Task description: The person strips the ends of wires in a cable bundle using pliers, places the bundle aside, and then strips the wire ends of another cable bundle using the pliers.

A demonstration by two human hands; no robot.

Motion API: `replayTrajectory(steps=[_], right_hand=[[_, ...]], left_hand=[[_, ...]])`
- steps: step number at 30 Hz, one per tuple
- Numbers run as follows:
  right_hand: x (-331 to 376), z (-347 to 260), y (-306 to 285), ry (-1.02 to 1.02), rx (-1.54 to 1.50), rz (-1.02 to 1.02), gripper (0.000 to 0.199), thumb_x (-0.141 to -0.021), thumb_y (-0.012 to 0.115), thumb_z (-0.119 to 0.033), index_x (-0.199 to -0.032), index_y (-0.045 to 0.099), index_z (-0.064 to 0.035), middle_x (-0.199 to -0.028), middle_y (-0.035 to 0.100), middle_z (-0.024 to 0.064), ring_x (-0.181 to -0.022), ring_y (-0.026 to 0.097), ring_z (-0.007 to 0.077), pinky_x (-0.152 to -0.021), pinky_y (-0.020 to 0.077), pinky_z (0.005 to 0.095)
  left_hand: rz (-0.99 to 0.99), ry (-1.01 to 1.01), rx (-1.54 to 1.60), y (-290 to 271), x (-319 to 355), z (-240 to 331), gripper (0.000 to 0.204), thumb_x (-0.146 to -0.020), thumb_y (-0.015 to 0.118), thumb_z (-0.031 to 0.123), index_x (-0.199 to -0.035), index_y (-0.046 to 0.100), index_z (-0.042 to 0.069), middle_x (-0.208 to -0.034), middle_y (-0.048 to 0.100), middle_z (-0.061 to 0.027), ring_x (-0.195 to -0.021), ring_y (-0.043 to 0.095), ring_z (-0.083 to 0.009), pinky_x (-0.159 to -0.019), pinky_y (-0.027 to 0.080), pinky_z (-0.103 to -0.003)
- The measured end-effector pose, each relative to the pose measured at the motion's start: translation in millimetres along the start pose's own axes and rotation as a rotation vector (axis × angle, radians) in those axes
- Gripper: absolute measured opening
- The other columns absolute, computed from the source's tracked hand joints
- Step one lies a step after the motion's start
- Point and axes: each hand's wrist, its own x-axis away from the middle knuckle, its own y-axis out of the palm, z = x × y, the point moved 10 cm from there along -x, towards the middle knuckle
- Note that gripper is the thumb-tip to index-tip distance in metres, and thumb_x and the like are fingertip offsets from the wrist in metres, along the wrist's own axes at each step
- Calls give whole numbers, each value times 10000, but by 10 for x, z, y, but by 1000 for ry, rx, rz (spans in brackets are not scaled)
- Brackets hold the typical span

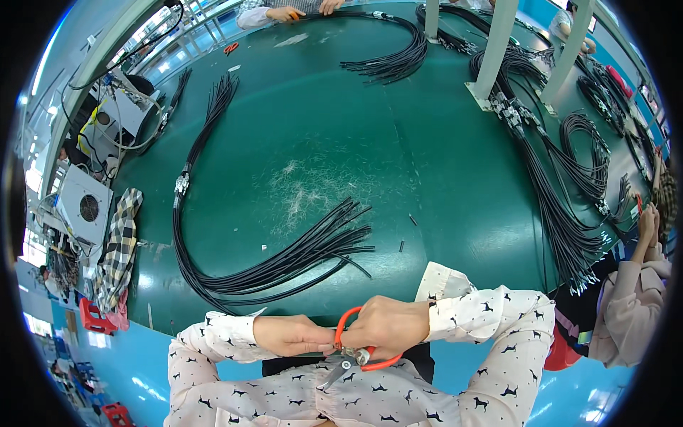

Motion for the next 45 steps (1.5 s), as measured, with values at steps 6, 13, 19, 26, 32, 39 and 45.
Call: replayTrajectory(steps=[6, 13, 19, 26, 32, 39, 45], right_hand=[[59, 68, 28, 37, -78, 33, 181, -627, 637, -100, -704, 480, -52, -562, 491, 58, -484, 492, 236, -421, 359, 322], [52, 53, 26, 57, -104, 59, 167, -616, 628, -81, -710, 493, -53, -564, 484, 57, -488, 488, 233, -420, 351, 325], [63, 39, 29, 66, -111, 76, 164, -611, 624, -76, -716, 500, -55, -571, 490, 57, -495, 492, 237, -420, 351, 328], [57, 69, -52, 137, -4, 42, 102, -658, 657, -83, -698, 569, -52, -613, 560, 52, -538, 554, 210, -458, 407, 306], [399, 593, -1062, 680, 139, 431, 165, -715, 660, -94, -677, 531, 2, -541, 512, 85, -499, 543, 134, -462, 411, 277], [1289, 458, -1441, 1083, 834, 650, 319, -713, 686, -229, -724, 500, 30, -528, 445, 92, -462, 374, 163, -452, 334, 309], [820, 340, -1031, 777, 446, 552, 433, -730, 644, -377, -784, 473, 17, -605, 426, 86, -524, 402, 163, -486, 345, 300]], left_hand=[[-59, 35, 30, 29, 17, -52, 212, -918, 340, 135, -1063, 422, 3, -838, 517, -118, -733, 502, -241, -676, 408, -314], [-113, 61, 85, 36, 44, -12, 171, -916, 342, 110, -980, 433, -19, -856, 489, -104, -768, 478, -207, -717, 394, -279], [-132, 46, 109, 39, 43, 14, 189, -923, 336, 150, -942, 431, -13, -829, 476, -88, -745, 459, -196, -700, 384, -277], [-126, 25, 156, 17, 35, -62, 230, -928, 355, 232, -872, 435, 24, -727, 446, -24, -639, 407, -124, -595, 349, -226], [354, -71, 917, -557, 184, -340, 239, -921, 383, 271, -821, 447, 63, -537, 274, 60, -416, 228, -33, -374, 173, -194], [523, 129, 814, -666, 237, -101, 231, -927, 361, 234, -812, 424, 45, -561, 258, 53, -437, 187, -39, -374, 157, -196], [741, 154, 721, -741, 339, -72, 203, -929, 357, 226, -864, 433, 49, -585, 285, 48, -437, 203, -32, -373, 168, -184]])
